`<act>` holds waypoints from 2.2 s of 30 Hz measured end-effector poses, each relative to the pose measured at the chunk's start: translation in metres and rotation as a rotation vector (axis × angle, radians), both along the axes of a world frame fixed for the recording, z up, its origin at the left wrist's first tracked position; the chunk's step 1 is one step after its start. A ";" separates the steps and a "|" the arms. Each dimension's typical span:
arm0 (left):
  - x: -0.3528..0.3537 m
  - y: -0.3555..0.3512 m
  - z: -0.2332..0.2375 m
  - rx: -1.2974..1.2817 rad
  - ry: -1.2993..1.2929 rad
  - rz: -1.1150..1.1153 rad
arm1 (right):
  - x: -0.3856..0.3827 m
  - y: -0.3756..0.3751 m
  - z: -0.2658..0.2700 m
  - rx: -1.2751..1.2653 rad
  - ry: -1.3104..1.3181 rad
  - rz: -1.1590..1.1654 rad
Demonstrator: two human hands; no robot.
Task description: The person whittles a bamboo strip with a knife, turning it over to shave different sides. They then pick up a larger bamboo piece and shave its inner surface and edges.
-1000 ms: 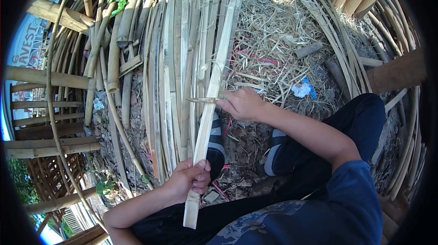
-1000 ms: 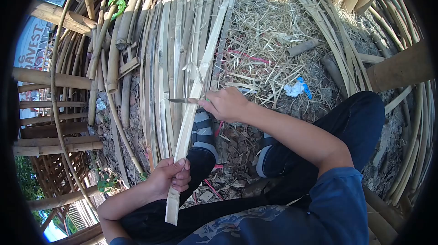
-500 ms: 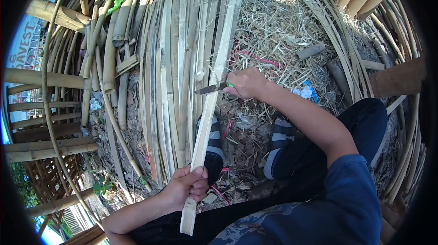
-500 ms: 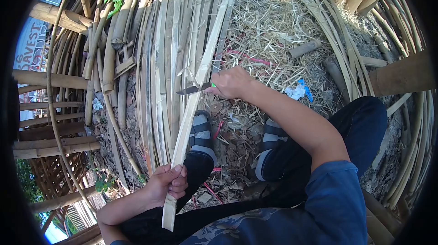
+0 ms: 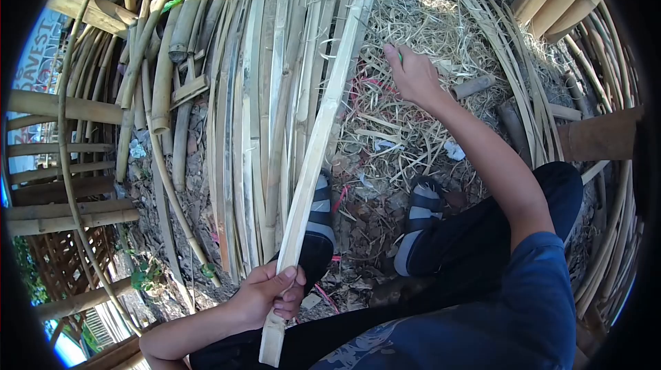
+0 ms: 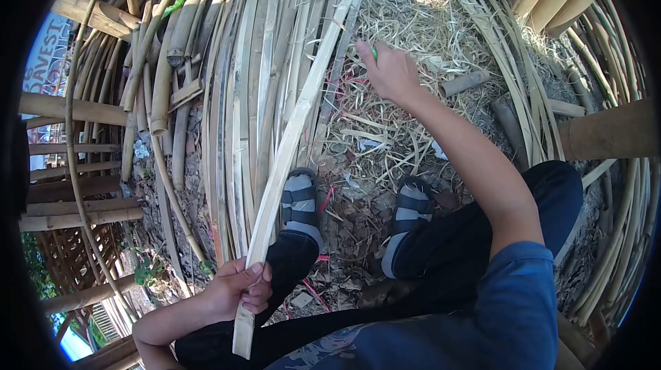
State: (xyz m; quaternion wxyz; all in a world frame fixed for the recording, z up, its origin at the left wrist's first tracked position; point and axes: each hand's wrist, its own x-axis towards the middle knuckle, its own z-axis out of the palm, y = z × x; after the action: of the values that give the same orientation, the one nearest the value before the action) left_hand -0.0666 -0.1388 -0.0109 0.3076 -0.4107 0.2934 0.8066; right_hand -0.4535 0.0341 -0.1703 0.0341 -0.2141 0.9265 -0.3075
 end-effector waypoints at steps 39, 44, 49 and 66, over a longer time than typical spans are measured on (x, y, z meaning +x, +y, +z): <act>0.202 0.128 0.125 -1.542 -0.064 -1.347 | 0.098 0.051 -0.051 -0.522 -0.704 -0.260; 0.125 0.111 0.124 -1.872 0.441 -1.288 | 0.082 0.046 -0.045 -0.596 -0.768 -0.370; 0.017 0.110 -0.015 -1.693 0.244 -1.060 | 0.083 0.039 -0.023 -0.661 -0.829 -0.384; 0.007 0.096 0.008 -0.660 0.148 -0.408 | 0.034 0.062 0.017 -0.097 -0.059 0.011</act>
State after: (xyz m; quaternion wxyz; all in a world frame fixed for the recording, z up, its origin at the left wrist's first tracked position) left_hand -0.0598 -0.0431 -0.0025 0.2910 -0.3617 0.6339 0.6186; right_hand -0.4200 0.0964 -0.1536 0.0528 -0.2113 0.9079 -0.3582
